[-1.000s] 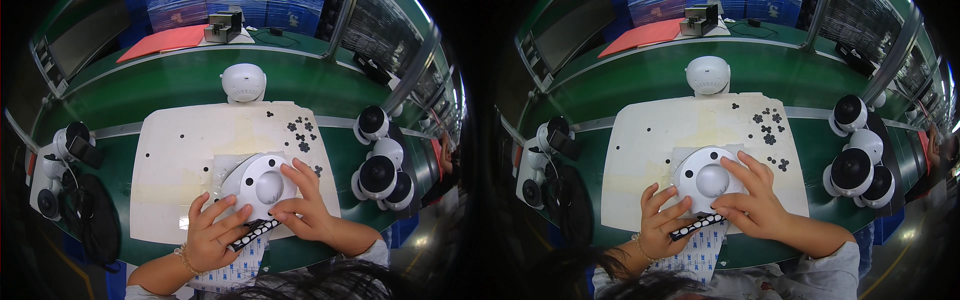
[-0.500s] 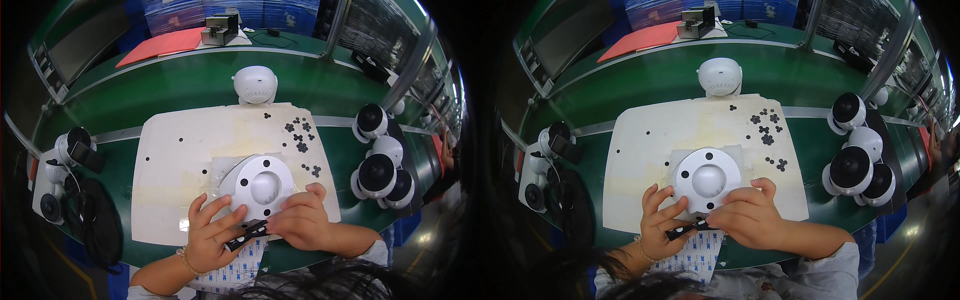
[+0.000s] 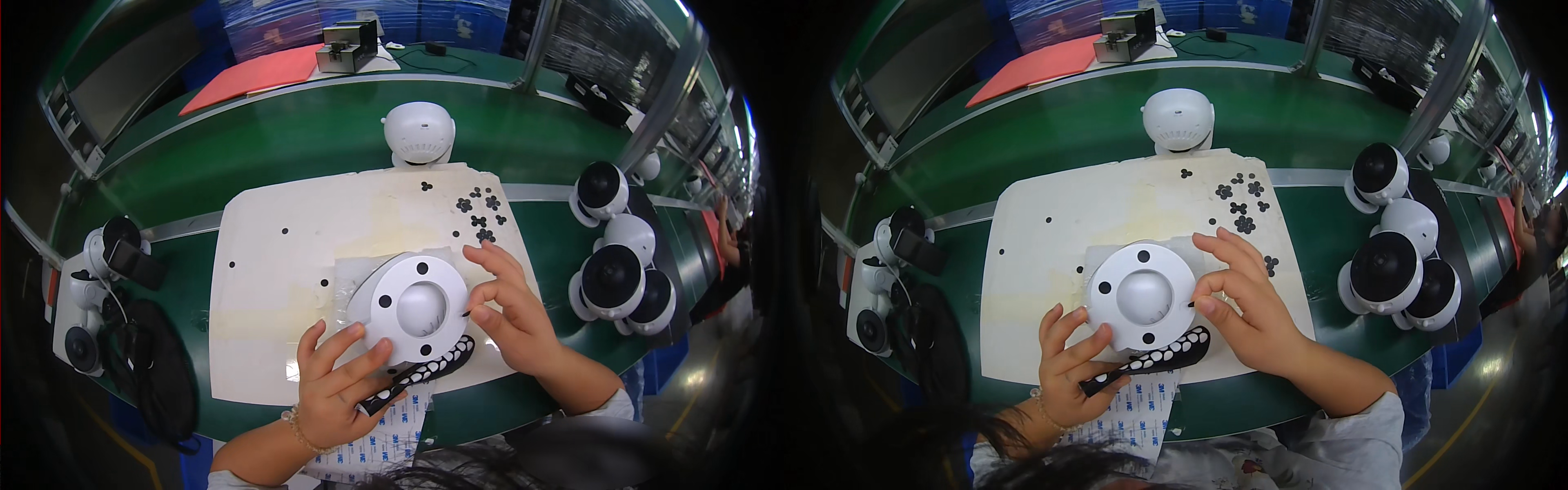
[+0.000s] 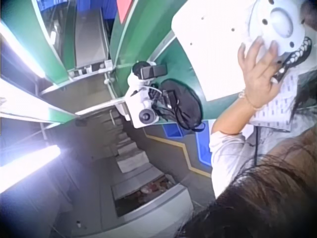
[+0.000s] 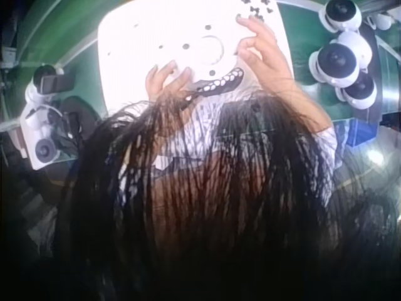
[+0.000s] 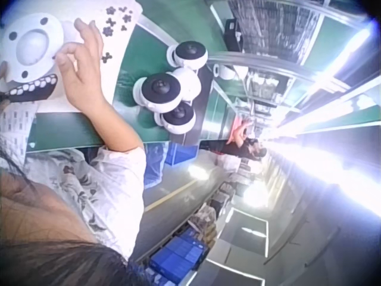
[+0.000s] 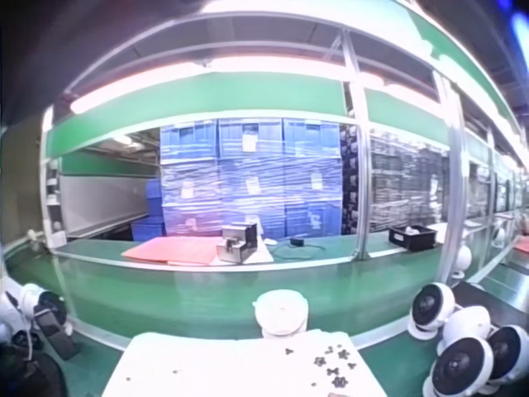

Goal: The person repeatedly picks up white dome-shaped security camera housings from a green workbench, places them on a white foam pad, and applies small black circular adhesive pads into the housing's mounting holes. They then place the assembled units aside on the workbench. The process is repeated for multiple units throughout the clip.

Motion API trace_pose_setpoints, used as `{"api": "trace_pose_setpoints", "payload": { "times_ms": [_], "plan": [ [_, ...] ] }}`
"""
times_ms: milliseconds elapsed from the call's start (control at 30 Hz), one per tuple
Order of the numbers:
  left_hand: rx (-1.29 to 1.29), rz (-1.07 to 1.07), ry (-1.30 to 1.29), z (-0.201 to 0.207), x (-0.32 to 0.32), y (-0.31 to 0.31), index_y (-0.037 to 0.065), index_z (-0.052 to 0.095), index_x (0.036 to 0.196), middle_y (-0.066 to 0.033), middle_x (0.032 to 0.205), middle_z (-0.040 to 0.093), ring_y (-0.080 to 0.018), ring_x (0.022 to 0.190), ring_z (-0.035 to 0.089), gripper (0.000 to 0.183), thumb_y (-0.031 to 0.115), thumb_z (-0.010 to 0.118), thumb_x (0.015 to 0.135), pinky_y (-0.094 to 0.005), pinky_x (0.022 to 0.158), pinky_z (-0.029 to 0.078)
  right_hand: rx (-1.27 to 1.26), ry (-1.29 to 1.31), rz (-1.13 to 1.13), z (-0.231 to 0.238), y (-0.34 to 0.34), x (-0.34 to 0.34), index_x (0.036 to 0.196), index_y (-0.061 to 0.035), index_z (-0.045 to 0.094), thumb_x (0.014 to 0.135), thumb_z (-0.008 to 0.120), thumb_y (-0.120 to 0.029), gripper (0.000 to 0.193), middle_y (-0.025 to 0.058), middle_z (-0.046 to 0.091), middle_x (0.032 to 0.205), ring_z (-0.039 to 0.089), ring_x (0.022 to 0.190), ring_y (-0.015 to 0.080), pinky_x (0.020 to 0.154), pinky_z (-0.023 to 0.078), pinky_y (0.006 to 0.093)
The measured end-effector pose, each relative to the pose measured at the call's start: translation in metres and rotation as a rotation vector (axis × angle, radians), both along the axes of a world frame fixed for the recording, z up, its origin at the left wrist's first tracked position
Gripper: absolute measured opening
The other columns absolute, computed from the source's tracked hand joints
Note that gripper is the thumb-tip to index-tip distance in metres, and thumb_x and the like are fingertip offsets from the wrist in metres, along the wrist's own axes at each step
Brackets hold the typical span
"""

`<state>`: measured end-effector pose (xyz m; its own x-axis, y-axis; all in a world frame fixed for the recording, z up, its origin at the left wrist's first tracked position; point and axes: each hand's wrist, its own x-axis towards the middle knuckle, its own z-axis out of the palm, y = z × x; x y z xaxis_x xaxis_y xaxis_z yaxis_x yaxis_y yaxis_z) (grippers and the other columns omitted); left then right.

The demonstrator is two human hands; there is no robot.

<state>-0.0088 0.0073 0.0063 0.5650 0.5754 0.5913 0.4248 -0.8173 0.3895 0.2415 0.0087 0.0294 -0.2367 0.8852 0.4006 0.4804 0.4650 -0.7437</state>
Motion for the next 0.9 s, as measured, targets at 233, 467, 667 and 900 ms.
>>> {"api": "trace_pose_setpoints", "payload": {
  "times_ms": [233, 467, 667, 900],
  "plan": [
    [-0.001, -0.001, 0.007, 0.000, -0.001, 0.000, 0.010, 0.067, 0.070, -0.0029, 0.118, 0.053, -0.0281, 0.120, 0.036, 0.016, 0.014, 0.072, 0.056, -0.0503, 0.098, 0.020, -0.070, -0.002, 0.031, 0.005, -0.002, -0.004, 0.087, -0.0089, 0.055, 0.085, 0.052, -0.016, 0.008, 0.0144, 0.036, 0.131, 0.021, 0.127, 0.0354, 0.101, 0.018, 0.0433],
    [0.000, 0.009, 0.024, -0.001, -0.001, -0.001, 0.010, 0.067, 0.071, -0.0025, 0.118, 0.053, -0.0277, 0.120, 0.035, 0.016, 0.015, 0.073, 0.057, -0.0505, 0.099, 0.020, -0.053, -0.058, 0.019, 0.007, -0.003, -0.006, 0.085, -0.0091, 0.055, 0.084, 0.054, -0.014, 0.005, 0.0141, 0.037, 0.131, 0.022, 0.126, 0.0354, 0.100, 0.019, 0.0430],
    [0.009, 0.016, 0.038, 0.001, 0.001, -0.002, 0.010, 0.067, 0.070, -0.0025, 0.117, 0.054, -0.0276, 0.120, 0.036, 0.015, 0.014, 0.072, 0.058, -0.0504, 0.099, 0.019, 0.122, -0.196, -0.050, 0.002, -0.006, -0.004, 0.090, -0.0102, 0.058, 0.081, 0.055, -0.012, 0.009, 0.0143, 0.040, 0.128, 0.029, 0.122, 0.0351, 0.098, 0.022, 0.0425],
    [0.014, 0.024, 0.042, -0.001, -0.001, -0.002, 0.010, 0.066, 0.070, -0.0027, 0.117, 0.054, -0.0285, 0.120, 0.035, 0.015, 0.015, 0.073, 0.058, -0.0507, 0.099, 0.017, 0.134, 0.022, -0.077, -0.011, -0.002, 0.002, 0.102, -0.0061, 0.057, 0.079, 0.060, -0.013, 0.025, 0.0099, 0.051, 0.113, 0.045, 0.105, 0.0230, 0.085, 0.034, 0.0334]
  ]
}}
